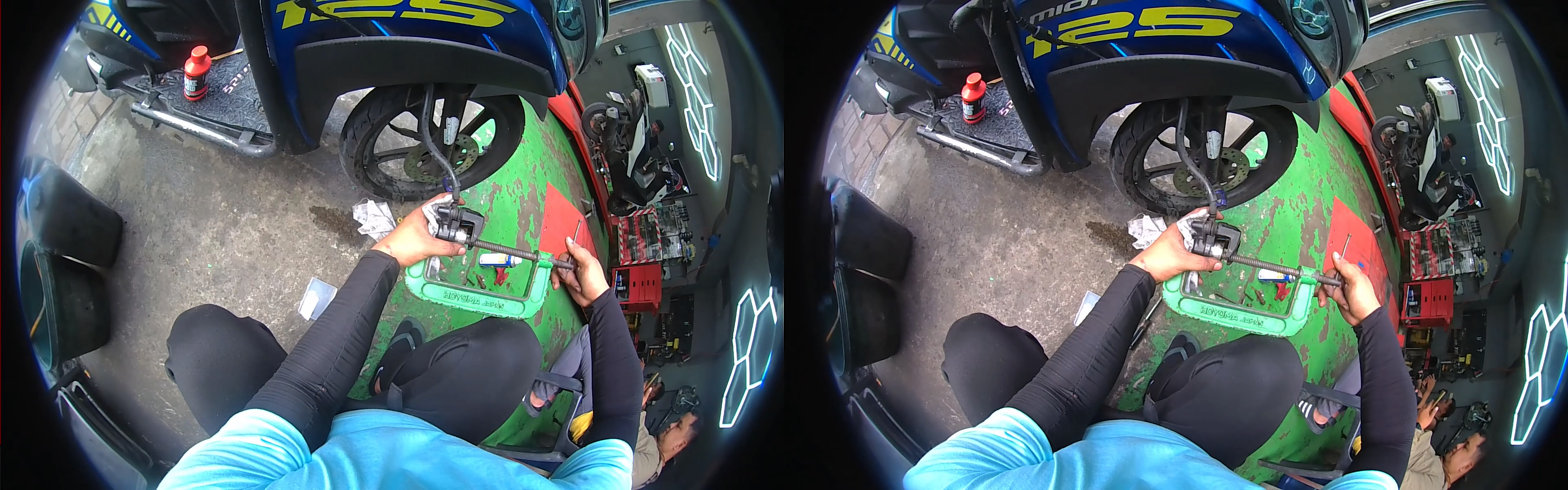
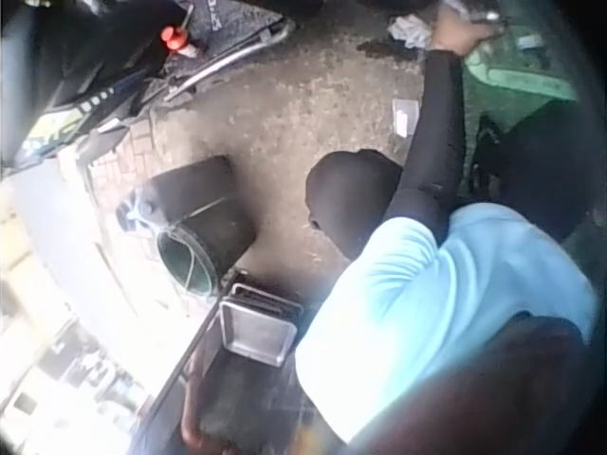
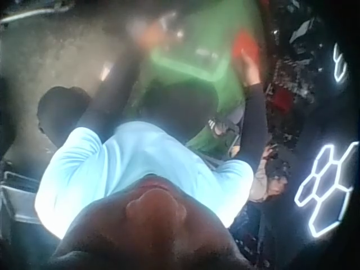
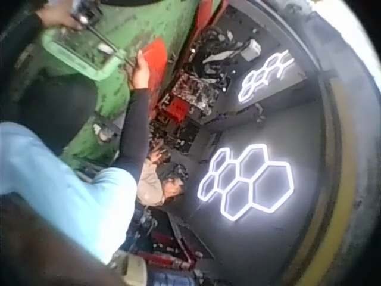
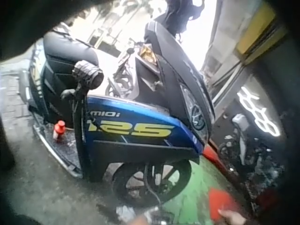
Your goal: Replacing motorcycle brake pads.
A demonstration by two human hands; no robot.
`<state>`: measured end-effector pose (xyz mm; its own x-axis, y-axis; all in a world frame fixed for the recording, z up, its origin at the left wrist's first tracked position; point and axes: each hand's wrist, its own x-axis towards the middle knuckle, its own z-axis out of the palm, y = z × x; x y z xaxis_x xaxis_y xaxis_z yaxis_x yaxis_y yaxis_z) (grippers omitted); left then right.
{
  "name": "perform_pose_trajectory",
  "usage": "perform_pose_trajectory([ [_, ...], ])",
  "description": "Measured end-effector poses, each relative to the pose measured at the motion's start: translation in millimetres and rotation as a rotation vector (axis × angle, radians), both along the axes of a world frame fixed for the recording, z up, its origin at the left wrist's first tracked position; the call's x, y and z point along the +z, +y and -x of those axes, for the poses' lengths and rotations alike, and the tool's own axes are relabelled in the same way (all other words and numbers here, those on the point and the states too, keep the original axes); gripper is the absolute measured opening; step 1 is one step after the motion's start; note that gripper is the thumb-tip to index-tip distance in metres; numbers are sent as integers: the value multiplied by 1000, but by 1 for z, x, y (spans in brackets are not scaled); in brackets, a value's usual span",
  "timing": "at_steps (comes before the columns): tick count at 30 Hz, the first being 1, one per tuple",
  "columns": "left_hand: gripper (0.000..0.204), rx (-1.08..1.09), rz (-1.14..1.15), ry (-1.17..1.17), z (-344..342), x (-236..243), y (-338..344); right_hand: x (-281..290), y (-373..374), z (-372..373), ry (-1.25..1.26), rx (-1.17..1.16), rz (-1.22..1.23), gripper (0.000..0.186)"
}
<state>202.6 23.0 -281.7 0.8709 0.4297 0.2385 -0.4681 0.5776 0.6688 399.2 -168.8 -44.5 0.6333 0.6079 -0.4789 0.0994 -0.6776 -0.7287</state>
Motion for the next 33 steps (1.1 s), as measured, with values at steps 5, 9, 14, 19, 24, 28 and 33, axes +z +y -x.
perform_pose_trajectory([
  [5, 78, -43, 24, 4, 1, 1, 1, -2, -3, -8, 102, -45, 16, 63],
  [9, 77, 2, -30, 7, -1, 0, 1, 2, -5, -13, -163, 192, 132, 55],
  [14, 79, -45, 8, 16, -1, -5, 3, -26, -15, 3, -446, 180, -29, 26],
  [19, 77, -39, 4, 33, 1, 0, 4, -22, -24, 4, -294, 193, -287, 29],
  [24, 78, -93, 79, 52, 5, -5, 7, -21, -30, 16, -984, 849, -265, 15],
  [28, 69, -72, 52, 78, 6, -10, 6, -27, -29, 48, -1030, 641, -206, 22],
  [33, 68, -106, 33, 42, 10, -4, 7, -24, -21, 45, -1046, 573, -151, 28],
])
